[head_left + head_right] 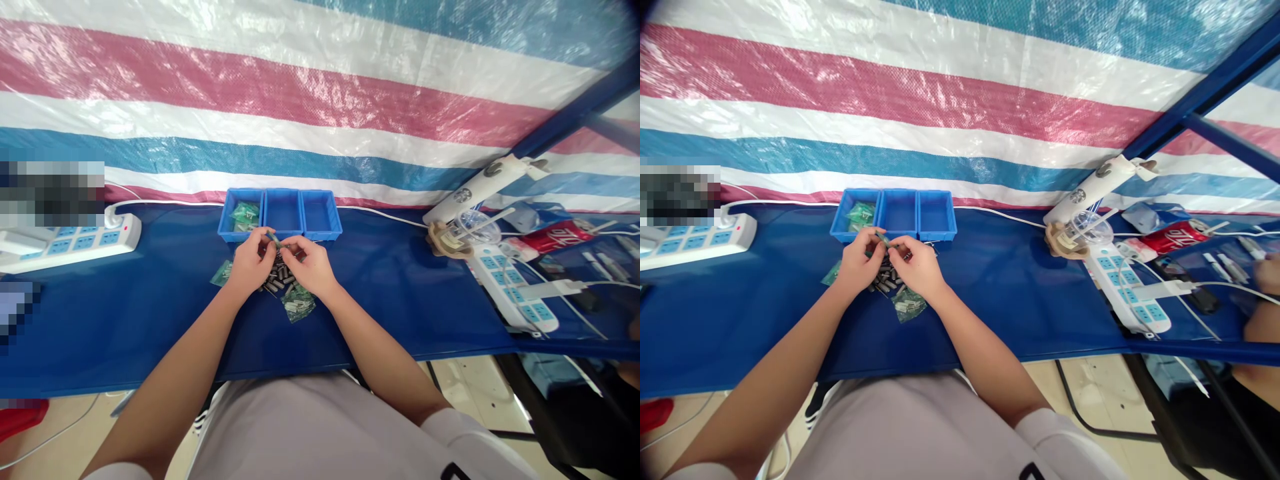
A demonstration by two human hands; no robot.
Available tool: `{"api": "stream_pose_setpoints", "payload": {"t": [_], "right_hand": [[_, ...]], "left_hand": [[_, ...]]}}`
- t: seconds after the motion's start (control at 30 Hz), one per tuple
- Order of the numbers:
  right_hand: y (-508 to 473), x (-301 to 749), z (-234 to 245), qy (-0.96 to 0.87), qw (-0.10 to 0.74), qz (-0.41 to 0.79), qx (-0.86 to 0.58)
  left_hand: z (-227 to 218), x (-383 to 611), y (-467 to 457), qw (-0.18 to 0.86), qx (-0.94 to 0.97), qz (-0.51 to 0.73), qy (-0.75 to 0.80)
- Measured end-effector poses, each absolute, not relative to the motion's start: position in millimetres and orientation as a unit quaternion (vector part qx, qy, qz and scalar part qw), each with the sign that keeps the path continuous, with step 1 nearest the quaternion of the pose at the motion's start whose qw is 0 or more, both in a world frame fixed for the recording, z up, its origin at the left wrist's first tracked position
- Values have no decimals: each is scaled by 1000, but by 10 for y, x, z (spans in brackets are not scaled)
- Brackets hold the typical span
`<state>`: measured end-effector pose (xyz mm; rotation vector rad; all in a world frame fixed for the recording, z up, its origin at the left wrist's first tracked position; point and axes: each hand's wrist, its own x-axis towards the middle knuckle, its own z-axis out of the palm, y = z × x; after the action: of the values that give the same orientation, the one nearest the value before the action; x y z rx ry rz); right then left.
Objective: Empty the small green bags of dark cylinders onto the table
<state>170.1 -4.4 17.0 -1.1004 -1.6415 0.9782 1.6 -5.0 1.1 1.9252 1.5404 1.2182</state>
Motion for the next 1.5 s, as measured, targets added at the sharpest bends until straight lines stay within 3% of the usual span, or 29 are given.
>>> {"api": "stream_pose_setpoints", "payload": {"t": [1.5], "right_hand": [[-91,1699,214,-708,401,389,-432]], "left_hand": [[28,20,-52,209,737,348,541]]}}
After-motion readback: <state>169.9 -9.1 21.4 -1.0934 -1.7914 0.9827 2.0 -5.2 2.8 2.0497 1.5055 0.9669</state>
